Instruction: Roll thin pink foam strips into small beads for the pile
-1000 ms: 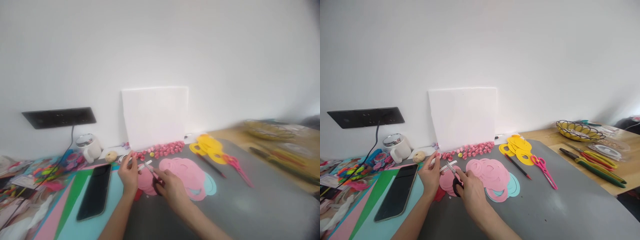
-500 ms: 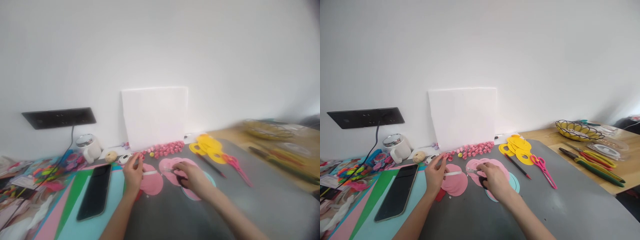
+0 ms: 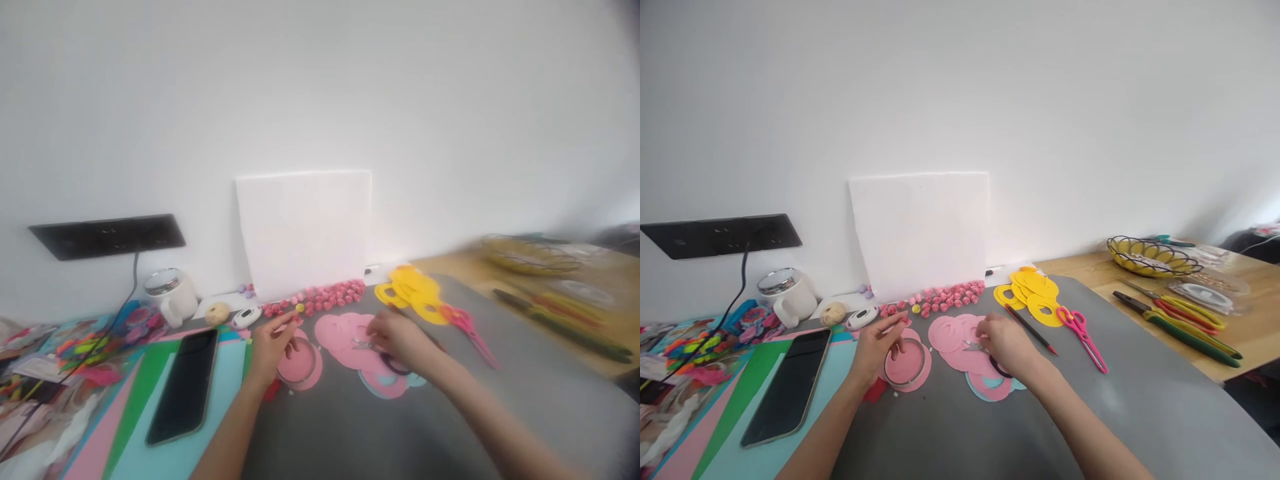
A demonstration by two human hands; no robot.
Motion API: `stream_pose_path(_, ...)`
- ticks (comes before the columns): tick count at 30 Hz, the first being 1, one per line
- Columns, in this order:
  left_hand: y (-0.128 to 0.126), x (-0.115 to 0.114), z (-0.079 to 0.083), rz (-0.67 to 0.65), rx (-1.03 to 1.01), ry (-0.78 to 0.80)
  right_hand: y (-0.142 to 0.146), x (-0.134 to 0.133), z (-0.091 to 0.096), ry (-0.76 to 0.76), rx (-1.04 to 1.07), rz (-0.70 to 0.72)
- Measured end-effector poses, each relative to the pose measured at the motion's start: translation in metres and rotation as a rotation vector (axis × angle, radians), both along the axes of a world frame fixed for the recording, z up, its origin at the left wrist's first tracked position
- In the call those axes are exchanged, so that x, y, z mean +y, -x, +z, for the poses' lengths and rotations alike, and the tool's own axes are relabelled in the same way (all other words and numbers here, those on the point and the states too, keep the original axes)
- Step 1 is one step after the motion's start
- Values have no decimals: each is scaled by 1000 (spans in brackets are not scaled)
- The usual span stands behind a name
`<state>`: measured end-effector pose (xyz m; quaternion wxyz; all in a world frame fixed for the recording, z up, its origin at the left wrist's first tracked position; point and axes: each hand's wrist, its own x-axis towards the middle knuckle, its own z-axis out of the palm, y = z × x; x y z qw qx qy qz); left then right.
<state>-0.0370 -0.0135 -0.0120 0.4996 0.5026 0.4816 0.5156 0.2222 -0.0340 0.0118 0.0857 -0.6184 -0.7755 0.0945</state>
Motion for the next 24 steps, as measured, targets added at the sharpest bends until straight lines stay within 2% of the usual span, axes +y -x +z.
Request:
stream_pose_path(3, 0, -2, 6, -77, -172, 125, 11, 6, -7, 18, 118, 25)
stream_pose_path(7, 0, -3, 13, -58, -315, 207, 20, 6, -9, 58, 110, 29)
stream_pose_path(13, 1, -2, 9, -63, -332, 218, 22, 5, -5, 69, 52, 0)
stream_pose_path(24, 1, -2, 9, -38, -322, 192, 19, 7, -22, 1, -22, 9)
